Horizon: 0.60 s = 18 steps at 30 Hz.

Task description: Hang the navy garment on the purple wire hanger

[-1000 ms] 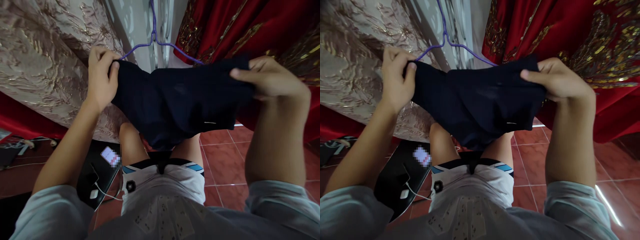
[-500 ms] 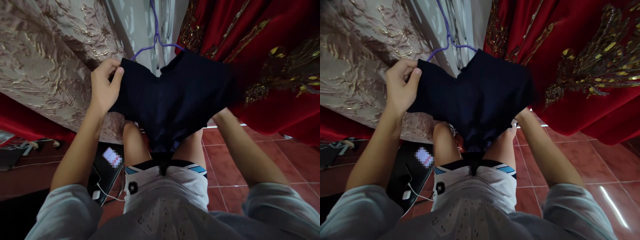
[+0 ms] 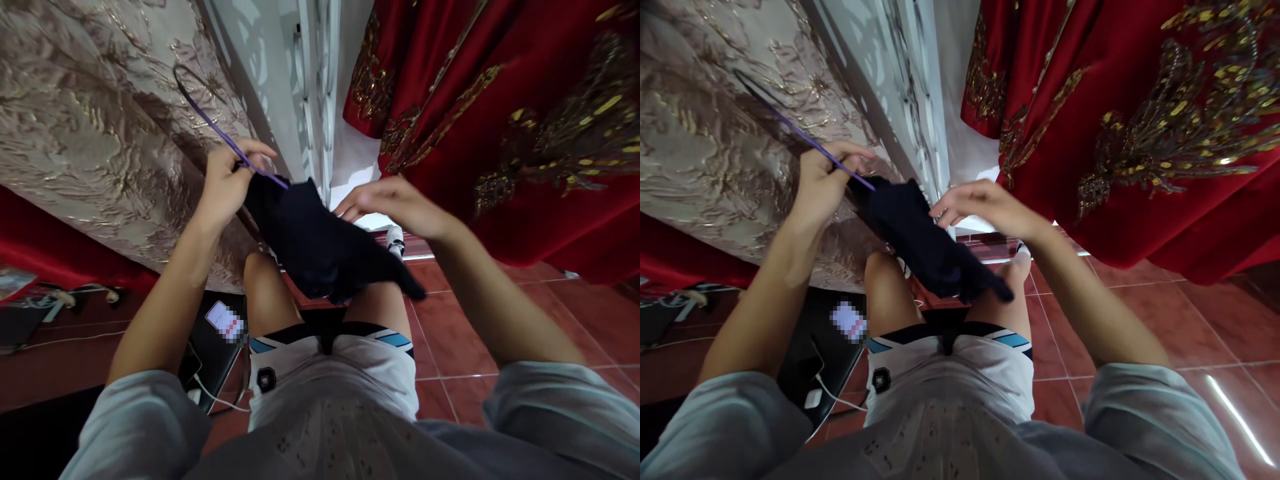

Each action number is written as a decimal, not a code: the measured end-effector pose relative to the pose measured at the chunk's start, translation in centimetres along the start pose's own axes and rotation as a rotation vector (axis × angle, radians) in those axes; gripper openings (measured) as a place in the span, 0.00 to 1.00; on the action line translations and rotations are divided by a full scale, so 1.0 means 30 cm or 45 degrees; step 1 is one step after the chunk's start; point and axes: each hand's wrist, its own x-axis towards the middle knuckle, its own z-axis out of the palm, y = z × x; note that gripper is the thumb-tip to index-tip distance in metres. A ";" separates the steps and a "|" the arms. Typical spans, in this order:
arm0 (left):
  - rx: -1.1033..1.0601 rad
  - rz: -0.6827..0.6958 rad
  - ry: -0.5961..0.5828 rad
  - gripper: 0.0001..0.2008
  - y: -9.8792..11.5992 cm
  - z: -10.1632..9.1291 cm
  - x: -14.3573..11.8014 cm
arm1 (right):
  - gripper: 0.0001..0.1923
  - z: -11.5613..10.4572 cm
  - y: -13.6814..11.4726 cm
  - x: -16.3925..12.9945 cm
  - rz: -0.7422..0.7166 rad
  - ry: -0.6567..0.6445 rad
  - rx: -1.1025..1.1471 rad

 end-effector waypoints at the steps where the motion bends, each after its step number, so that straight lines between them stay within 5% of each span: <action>1: -0.032 0.022 -0.040 0.13 0.028 0.015 -0.016 | 0.38 0.037 0.042 0.008 -0.044 -0.019 -0.112; 6: -0.223 0.118 -0.412 0.21 0.259 0.136 -0.032 | 0.56 0.175 0.204 0.109 -0.375 0.286 -0.635; 10: -0.590 -0.033 -0.545 0.26 0.376 0.214 0.005 | 0.54 0.193 0.264 0.166 -0.569 0.561 -0.741; 15: -0.755 -0.365 -0.335 0.28 0.272 0.183 -0.025 | 0.49 0.083 0.317 0.044 -0.482 0.817 -0.902; 18: -0.702 -0.476 0.023 0.25 0.171 0.118 -0.106 | 0.43 -0.011 0.280 -0.062 -0.234 1.023 -1.005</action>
